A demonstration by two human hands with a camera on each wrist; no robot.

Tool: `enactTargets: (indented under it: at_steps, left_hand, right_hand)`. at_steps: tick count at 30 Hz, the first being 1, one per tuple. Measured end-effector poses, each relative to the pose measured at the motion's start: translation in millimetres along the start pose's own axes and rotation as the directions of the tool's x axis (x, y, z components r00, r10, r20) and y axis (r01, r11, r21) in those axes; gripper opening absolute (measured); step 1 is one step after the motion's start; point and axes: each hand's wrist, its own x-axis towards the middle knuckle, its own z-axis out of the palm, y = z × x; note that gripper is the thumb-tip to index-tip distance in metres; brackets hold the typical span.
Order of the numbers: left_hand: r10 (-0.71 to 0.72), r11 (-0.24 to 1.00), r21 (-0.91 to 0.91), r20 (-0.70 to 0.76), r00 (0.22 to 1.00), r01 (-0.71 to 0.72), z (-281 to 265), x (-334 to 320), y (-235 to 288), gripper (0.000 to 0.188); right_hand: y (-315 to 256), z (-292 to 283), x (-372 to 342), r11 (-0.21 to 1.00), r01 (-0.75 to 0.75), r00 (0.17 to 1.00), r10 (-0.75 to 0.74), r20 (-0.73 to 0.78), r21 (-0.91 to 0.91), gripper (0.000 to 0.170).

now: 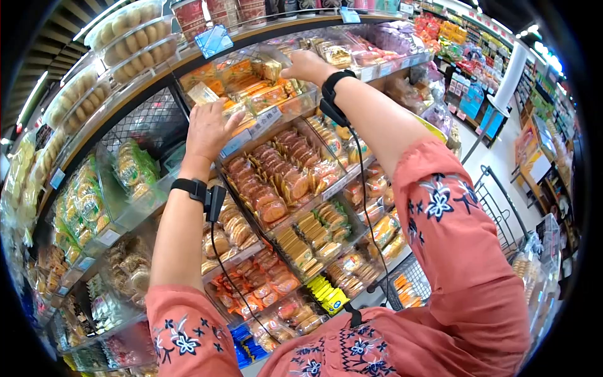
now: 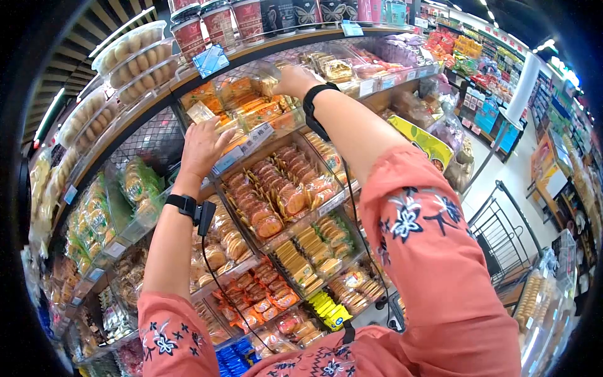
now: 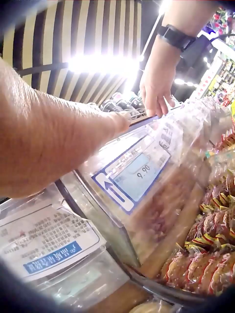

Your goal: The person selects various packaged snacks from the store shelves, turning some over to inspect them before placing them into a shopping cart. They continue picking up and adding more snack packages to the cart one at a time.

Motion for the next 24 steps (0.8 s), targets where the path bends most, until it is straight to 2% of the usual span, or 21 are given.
enactTargets:
  at_steps: [5,8,11,17,20,24]
  left_hand:
    - [0.003,1.000,0.005,-0.003,1.000,-0.003,0,0,0,0.064]
    - [0.014,1.000,0.008,-0.006,1.000,-0.014,-1,0,0,0.063]
    - [-0.010,1.000,0.014,0.056,0.998,0.009,-4,0,2,0.064]
    - [-0.016,1.000,0.009,0.064,0.998,0.015,-1,1,1,0.063]
    - [-0.017,1.000,0.004,0.052,0.999,0.017,1,2,-2,0.063]
    - [-0.010,1.000,-0.011,0.050,0.999,0.011,1,1,-2,0.064]
  right_hand:
    - [-5,13,14,0.984,0.013,1.000,-0.008,0.025,-0.178,0.051]
    - [-12,14,16,0.957,-0.075,0.995,0.088,0.037,-0.279,0.046]
    - [-13,21,19,0.944,0.017,0.997,0.009,0.076,-0.329,0.041]
    - [-21,22,19,0.923,-0.033,0.973,0.116,0.198,-0.382,0.041]
    - [-23,28,22,0.872,0.024,0.990,0.046,0.131,-0.490,0.044]
    - [-35,27,23,0.866,0.026,0.978,0.081,0.192,-0.499,0.039]
